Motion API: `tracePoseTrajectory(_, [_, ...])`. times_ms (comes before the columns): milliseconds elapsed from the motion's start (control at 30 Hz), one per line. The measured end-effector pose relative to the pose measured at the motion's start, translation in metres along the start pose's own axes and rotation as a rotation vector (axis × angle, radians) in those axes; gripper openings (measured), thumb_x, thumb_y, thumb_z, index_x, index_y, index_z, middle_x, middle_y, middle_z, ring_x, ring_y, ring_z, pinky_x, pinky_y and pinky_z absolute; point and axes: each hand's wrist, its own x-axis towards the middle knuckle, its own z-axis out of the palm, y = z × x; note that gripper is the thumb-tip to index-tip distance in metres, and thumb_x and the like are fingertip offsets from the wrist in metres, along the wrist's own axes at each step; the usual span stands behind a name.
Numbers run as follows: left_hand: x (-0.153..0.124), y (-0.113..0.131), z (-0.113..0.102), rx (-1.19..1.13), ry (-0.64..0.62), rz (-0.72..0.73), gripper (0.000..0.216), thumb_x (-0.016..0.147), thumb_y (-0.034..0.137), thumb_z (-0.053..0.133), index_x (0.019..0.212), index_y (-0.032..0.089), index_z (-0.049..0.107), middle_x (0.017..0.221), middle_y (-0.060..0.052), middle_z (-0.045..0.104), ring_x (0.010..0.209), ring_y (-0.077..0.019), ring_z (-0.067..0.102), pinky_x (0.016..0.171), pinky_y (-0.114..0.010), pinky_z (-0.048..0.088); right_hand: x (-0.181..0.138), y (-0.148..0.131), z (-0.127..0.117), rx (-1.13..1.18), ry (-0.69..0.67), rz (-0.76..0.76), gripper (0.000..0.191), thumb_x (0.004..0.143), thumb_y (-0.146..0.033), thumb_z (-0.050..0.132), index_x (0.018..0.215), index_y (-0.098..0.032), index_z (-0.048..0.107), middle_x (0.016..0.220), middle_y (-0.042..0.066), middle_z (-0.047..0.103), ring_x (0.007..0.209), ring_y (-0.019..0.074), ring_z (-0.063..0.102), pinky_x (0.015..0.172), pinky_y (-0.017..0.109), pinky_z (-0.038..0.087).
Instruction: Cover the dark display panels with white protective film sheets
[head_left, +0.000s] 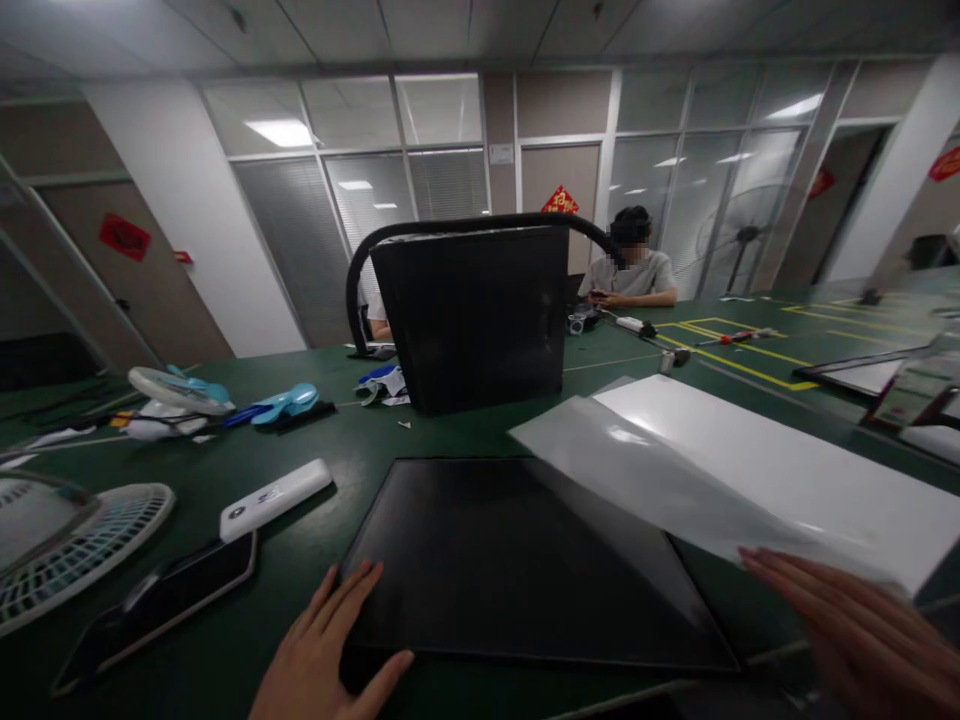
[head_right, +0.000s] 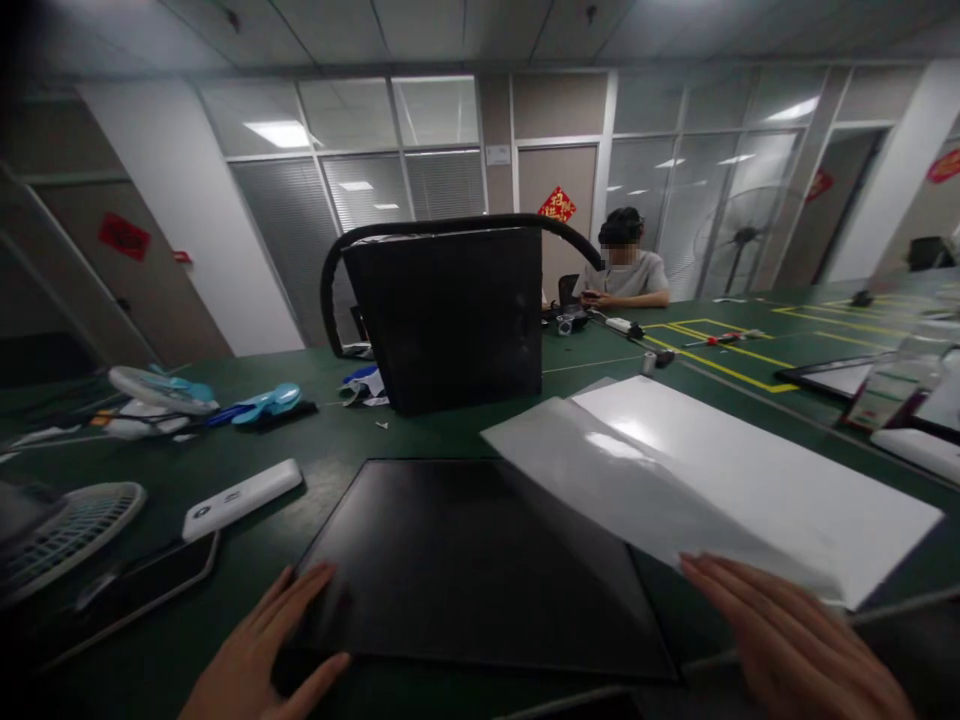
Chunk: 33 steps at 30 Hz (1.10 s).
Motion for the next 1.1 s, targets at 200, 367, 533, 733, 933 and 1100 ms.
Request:
tracePoseTrajectory(200, [0.000,-0.002,0.003,-0.068,0.132,-0.081,0.104,0.081,0.072,0.066,0.166,0.022,0.035,0.176,-0.012,0.033,0.151,-0.0389,0.050,0.121,-0.060,0.046,0.034,-0.044,0.035,0.234,-0.096,-0.075,0.027,0.103,-0.025,0.059,0.121,-0.035,0.077,0.116,-0.007,0.079,0.101,0.0169,0.078,0.089,0.027,0.066])
tracePoseTrajectory(367, [0.008,0.005,-0.002,-0.008,0.025,-0.100,0.089,0.080,0.075,0.066,0.158,0.032,0.052,0.167,-0.010,0.047,0.147,-0.0381,0.054,0.121,-0.059,0.044,0.026,-0.045,0.045,0.338,-0.176,0.023,0.023,0.102,-0.026,0.062,0.118,-0.031,0.078,0.112,-0.003,0.080,0.099,0.0167,0.078,0.091,0.025,0.065])
tracePoseTrajectory(533, [0.009,0.024,-0.014,0.043,-0.002,-0.122,0.082,0.081,0.074,0.065,0.147,0.024,0.066,0.166,-0.016,0.049,0.148,-0.0396,0.053,0.124,-0.058,0.040,0.020,-0.051,0.039,0.380,-0.195,-0.053,0.033,0.100,-0.025,0.066,0.130,-0.035,0.074,0.122,-0.002,0.077,0.113,0.0198,0.075,0.099,0.032,0.065])
tracePoseTrajectory(733, [0.005,0.029,-0.018,0.032,0.028,-0.089,0.075,0.079,0.074,0.069,0.136,0.026,0.074,0.159,-0.014,0.059,0.143,-0.0392,0.058,0.123,-0.058,0.042,0.016,-0.054,0.035,0.327,-0.123,-0.067,0.044,0.099,-0.025,0.061,0.143,-0.031,0.066,0.135,0.003,0.072,0.126,0.0249,0.068,0.105,0.042,0.062])
tracePoseTrajectory(933, [0.000,0.033,-0.017,0.028,0.062,-0.116,0.078,0.079,0.076,0.068,0.133,0.020,0.076,0.156,-0.019,0.061,0.141,-0.0412,0.060,0.122,-0.059,0.043,-0.026,-0.061,0.060,0.102,0.196,0.079,0.047,0.097,-0.017,0.057,0.143,-0.026,0.062,0.141,0.007,0.069,0.137,0.0295,0.059,0.123,0.056,0.037])
tracePoseTrajectory(1100, [-0.004,0.032,-0.018,0.017,0.097,-0.059,0.072,0.082,0.071,0.068,0.130,0.019,0.077,0.151,-0.018,0.065,0.141,-0.0387,0.061,0.122,-0.057,0.043,-0.056,-0.063,0.068,0.005,0.206,0.137,0.051,0.102,-0.033,0.046,0.151,-0.023,0.055,0.157,0.012,0.055,0.146,0.0339,0.050,0.126,0.059,0.026])
